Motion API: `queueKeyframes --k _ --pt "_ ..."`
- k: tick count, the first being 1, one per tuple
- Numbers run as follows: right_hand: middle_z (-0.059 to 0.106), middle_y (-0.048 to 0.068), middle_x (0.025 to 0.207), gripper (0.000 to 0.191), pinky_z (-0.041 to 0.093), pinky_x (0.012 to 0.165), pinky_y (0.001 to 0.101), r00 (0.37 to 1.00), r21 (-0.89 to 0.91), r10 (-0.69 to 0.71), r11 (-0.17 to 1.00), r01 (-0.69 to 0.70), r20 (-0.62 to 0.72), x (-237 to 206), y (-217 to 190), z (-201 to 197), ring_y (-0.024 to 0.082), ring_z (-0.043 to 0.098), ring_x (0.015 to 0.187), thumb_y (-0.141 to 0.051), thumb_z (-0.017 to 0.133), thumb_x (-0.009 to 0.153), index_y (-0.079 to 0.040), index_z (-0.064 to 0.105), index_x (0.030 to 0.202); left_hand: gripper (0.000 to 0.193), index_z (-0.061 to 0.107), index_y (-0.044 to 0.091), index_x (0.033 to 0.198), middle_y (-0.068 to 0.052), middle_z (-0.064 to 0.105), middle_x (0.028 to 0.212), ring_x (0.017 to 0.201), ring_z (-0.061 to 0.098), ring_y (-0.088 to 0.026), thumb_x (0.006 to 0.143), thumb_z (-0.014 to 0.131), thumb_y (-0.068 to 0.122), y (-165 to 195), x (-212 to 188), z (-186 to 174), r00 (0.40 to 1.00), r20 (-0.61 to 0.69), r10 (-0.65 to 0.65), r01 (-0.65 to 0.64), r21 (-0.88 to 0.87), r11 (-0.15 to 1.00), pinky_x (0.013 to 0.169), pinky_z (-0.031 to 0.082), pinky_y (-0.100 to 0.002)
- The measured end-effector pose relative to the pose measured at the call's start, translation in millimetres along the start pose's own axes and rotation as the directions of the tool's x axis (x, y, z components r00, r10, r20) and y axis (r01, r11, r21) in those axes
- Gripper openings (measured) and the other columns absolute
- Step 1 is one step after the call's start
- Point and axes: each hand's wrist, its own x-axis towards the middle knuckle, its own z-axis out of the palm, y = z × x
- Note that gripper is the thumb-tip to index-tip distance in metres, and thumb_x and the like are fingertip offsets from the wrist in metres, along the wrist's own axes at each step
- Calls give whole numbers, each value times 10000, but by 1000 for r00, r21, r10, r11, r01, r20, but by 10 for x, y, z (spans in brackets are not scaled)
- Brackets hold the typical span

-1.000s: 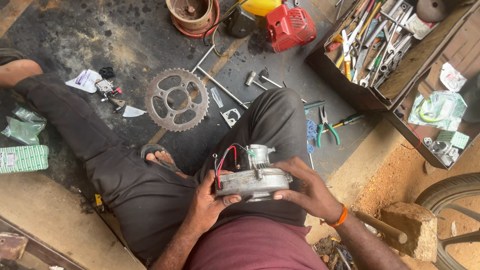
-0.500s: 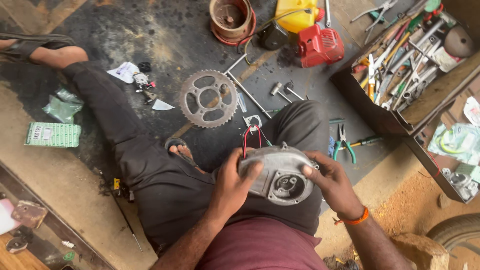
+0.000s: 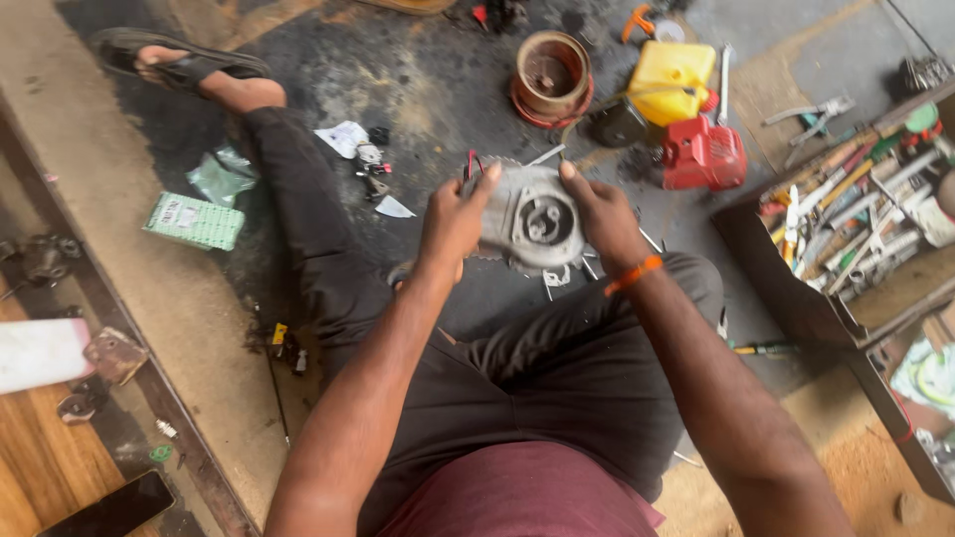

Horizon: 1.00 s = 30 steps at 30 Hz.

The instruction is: The person sits on the floor and works on a small engine casing. They connect wires, wipe the casing with a cloth, and use a T-handle wrench to tighten bolts on the engine part.

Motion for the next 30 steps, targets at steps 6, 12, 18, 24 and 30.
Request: queueKeyframes --k 6,12,18,24,30 --pt "744 61 942 688 560 706 269 993 -58 95 994 -91 65 440 -239 281 119 682 796 -604 597 950 43 732 1140 594 665 75 858 -22 648 783 693 661 -144 793 714 662 -62 451 -186 996 7 -92 92 -104 990 516 576 -364" --pt "752 90 969 728 561 746 275 995 -175 53 984 -38 82 420 -240 321 130 694 832 -627 592 952 56 724 1168 644 648 39 879 -72 641 836 724 653 -180 813 707 676 -195 445 -192 994 2 -107 106 -98 989 536 557 -365" --pt "742 194 911 785 541 831 380 999 -471 43 881 -38 -1 531 -188 400 248 712 857 -691 464 971 35 726 1118 707 690 25 871 -82 695 854 825 692 -207 828 646 730 -304 529 -225 993 -46 -104 106 39 994 752 569 -390" --pt "711 298 954 820 503 906 461 987 -574 -105 819 16 -122 555 -79 464 389 697 964 -685 388 1028 56 737 1023 748 717 21 884 -156 755 896 890 741 -310 894 528 745 -332 594 -142 985 -159 -62 98 230 968 818 557 -437" --pt "712 296 894 816 505 867 468 990 -527 -82 850 12 -111 582 -15 423 371 713 903 -669 351 1029 63 709 986 767 689 6 948 -189 750 923 895 748 -358 929 475 742 -395 650 -80 982 -184 -38 93 301 949 796 571 -473"
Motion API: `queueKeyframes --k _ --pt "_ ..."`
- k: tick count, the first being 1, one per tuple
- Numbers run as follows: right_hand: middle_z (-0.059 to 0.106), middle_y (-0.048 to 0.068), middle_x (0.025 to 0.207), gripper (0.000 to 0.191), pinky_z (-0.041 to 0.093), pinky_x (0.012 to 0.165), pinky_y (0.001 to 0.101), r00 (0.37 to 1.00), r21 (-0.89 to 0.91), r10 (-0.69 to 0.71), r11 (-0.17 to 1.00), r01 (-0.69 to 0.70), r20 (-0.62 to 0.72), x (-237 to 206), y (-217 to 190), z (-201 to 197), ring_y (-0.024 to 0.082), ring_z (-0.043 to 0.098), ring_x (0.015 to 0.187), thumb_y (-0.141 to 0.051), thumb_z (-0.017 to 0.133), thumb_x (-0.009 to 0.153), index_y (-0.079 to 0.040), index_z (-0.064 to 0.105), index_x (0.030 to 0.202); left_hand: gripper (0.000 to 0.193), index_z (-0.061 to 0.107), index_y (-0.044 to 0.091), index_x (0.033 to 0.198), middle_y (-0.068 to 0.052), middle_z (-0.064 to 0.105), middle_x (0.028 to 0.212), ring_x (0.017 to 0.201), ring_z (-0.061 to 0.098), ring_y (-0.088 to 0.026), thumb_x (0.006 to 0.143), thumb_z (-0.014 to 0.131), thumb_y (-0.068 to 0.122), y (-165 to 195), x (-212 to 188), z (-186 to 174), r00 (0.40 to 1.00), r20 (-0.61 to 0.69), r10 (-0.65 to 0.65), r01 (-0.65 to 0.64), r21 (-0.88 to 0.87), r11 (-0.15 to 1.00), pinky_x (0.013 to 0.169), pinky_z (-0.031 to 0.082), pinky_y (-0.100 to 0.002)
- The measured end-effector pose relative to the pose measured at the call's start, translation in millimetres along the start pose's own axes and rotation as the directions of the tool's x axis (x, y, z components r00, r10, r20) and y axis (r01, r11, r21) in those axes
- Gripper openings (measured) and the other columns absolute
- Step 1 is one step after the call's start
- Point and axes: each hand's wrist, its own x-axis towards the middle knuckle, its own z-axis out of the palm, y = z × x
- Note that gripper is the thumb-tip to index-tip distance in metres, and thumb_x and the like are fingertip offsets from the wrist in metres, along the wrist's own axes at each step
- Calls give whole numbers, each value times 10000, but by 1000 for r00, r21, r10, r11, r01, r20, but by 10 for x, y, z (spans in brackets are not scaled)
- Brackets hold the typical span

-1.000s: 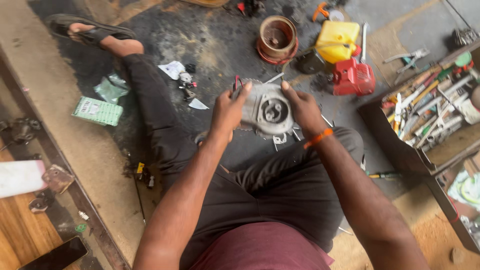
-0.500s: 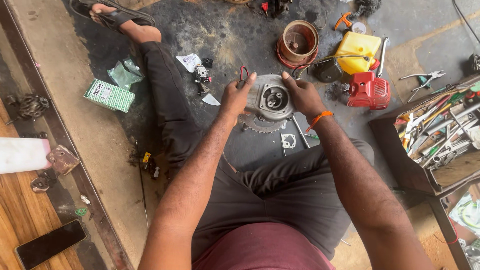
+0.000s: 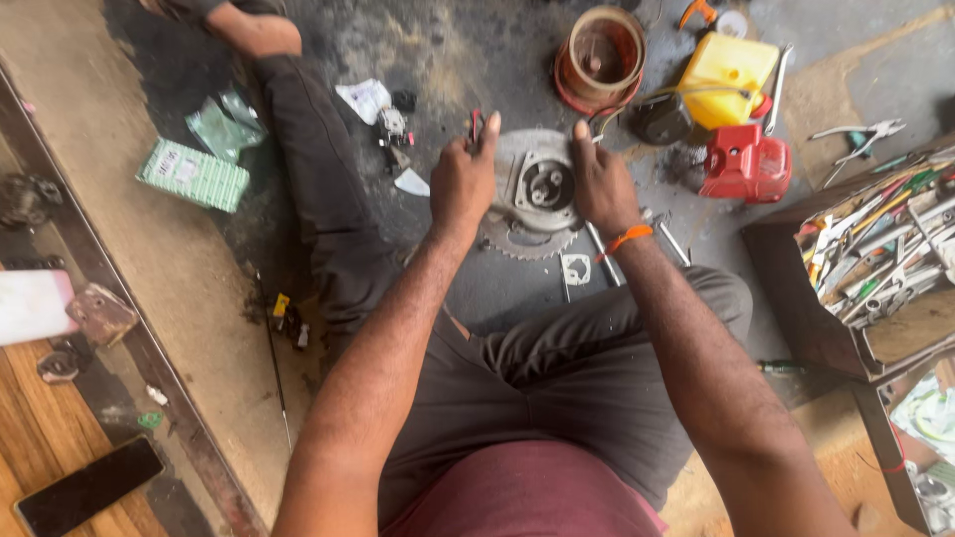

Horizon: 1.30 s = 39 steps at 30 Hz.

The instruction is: The person sits on the floor and works on a small engine casing. They connect wires, wipe the casing with a cloth, and use a T-handle wrench to tighten bolts on the engine part.

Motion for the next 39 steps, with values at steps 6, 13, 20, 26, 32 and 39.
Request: queueKeyframes --k 6,13,20,26,32,39 --pt "649 242 792 835 487 821 461 999 9 -24 1000 24 -34 117 -11 32 284 633 805 -658 337 1062 82 683 888 747 686 4 960 -217 739 945 900 734 -395 924 477 721 -4 54 68 994 -103 39 -40 -6 999 771 565 -496" --pt "603 371 873 903 498 818 513 1000 79 6 997 -6 0 168 -37 124 437 602 820 -671 302 1095 152 627 914 720 725 10 958 -265 723 990 973 675 -483 979 443 672 8 130 21 967 -207 151 -148 29 989 820 522 -565" --pt "705 294 1187 1027 468 1038 412 995 25 57 998 -59 79 127 -419 -205 359 682 1165 -819 202 927 32 669 1263 975 770 12 1004 -282 748 1020 1038 708 -450 890 286 851 375 108 -300 994 63 -90 86 73 994 913 537 -531" --pt "668 333 1177 921 448 1017 501 999 -147 23 989 -28 -35 -26 -1030 -167 454 616 1152 -789 237 961 -66 688 1313 944 746 29 1007 -236 752 991 969 745 -418 875 303 852 668 76 -383 992 -110 -69 86 157 984 811 584 -521" --pt "653 349 1172 652 559 803 552 971 -455 -230 873 176 -65 -1628 579 -903 492 688 962 -316 313 982 -186 388 1617 956 754 5 1013 -258 745 1043 1026 721 -434 881 341 857 492 -1945 512 986 -160 -46 63 99 993 869 568 -517" --pt "649 363 954 749 536 682 605 866 -567 -492 688 453 96 -2010 998 -1205 527 666 817 -100 501 1052 -289 146 1683 1063 673 -23 1195 -294 692 1150 1138 645 -454 839 303 908 463 -2825 549 982 -89 -164 155 -97 983 986 487 -553"
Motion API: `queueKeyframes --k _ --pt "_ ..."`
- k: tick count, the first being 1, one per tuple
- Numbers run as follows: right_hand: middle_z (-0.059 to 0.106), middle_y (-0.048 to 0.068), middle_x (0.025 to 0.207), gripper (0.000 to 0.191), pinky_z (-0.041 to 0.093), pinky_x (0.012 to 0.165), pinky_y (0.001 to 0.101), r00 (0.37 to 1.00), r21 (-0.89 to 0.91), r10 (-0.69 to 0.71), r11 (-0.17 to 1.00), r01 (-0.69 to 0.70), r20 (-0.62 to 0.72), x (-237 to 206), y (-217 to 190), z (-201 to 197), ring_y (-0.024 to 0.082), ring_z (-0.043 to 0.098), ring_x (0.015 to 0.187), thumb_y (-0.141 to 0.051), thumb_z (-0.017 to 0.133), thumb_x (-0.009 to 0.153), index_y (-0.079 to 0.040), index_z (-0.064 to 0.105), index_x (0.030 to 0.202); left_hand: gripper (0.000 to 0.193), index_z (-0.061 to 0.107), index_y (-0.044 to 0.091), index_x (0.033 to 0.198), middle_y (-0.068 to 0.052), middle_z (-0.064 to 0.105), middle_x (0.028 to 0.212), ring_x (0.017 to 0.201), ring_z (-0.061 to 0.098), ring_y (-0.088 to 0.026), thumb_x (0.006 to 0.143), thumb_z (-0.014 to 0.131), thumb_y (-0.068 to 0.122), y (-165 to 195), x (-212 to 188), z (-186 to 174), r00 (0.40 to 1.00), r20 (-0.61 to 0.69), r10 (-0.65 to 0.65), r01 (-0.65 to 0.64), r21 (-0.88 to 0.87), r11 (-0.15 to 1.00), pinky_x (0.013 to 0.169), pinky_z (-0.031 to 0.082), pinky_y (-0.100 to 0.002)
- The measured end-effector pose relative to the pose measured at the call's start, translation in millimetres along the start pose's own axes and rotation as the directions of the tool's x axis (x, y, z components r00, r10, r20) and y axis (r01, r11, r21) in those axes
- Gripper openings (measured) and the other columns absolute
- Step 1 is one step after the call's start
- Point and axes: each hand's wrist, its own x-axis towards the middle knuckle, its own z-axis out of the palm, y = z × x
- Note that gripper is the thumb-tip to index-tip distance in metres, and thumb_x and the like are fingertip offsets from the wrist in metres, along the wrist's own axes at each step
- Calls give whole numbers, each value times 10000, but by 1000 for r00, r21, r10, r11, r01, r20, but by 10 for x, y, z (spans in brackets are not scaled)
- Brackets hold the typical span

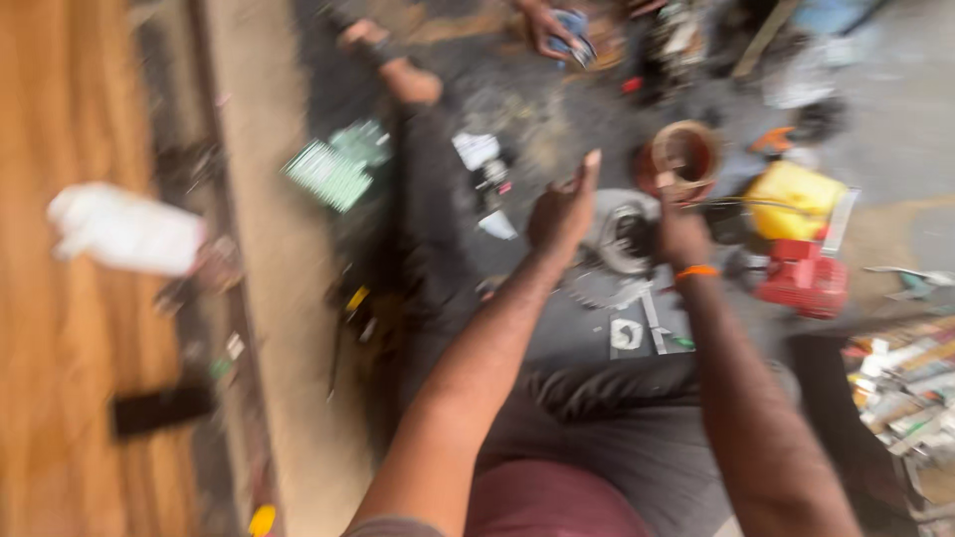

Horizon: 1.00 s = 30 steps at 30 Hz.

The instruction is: The person sits on the floor and works on a small engine casing. They connect wires, wipe the casing with a cloth, and use a T-handle wrench to tighten bolts on the engine part.

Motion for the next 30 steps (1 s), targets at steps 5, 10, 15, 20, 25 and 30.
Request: queueKeyframes --k 5,10,15,20,25,30 --pt "673 269 1063 617 506 721 497 938 426 312 836 -346 151 -26 127 -53 411 652 886 -367 477 975 -172 344 1544 883 635 -6 1262 -283 670 1222 1160 634 -443 966 373 784 -773 -233 104 964 -157 216 -238 -140 961 969 500 -514" --pt "677 173 1161 801 478 732 351 862 740 429 481 -471 270 -376 494 -305 261 638 925 -711 417 972 -40 583 1377 816 589 28 1355 -237 622 1254 1118 632 -397 834 707 645 -1603 -597 -452 886 -207 414 -331 340 880 926 506 -545" --pt "663 179 1318 845 458 918 360 895 589 442 709 -388 57 -1251 1288 -210 275 619 1143 -746 447 1012 -20 597 1416 1114 323 -85 1484 -348 442 1438 1318 491 -475 772 758 653 -2123 -657 -1005 921 -245 302 -130 539 832 1072 420 -585" --pt "493 232 1572 755 340 1121 564 829 -84 540 842 -533 145 -2377 1743 212 460 484 1352 -570 603 964 -95 490 1540 1026 300 -68 1504 -350 319 1523 1378 422 -494 842 762 565 -1898 -84 -815 867 -315 387 -108 639 761 1102 388 -582" --pt "292 341 1615 839 248 1205 495 699 395 713 659 -641 -56 -3112 1314 462 492 282 1489 -448 561 1034 26 252 1654 463 620 67 1269 -178 637 1300 1195 659 -371 1012 710 442 -1395 781 -337 941 -59 334 -242 573 783 984 559 -489" --pt "295 298 1678 784 233 1247 463 754 420 642 727 -542 -138 -2287 821 546 424 273 1559 -363 574 1049 48 260 1637 362 679 96 1048 -161 698 1072 975 693 -400 843 798 369 -1230 2163 -259 969 -182 165 -37 556 830 795 568 -508"
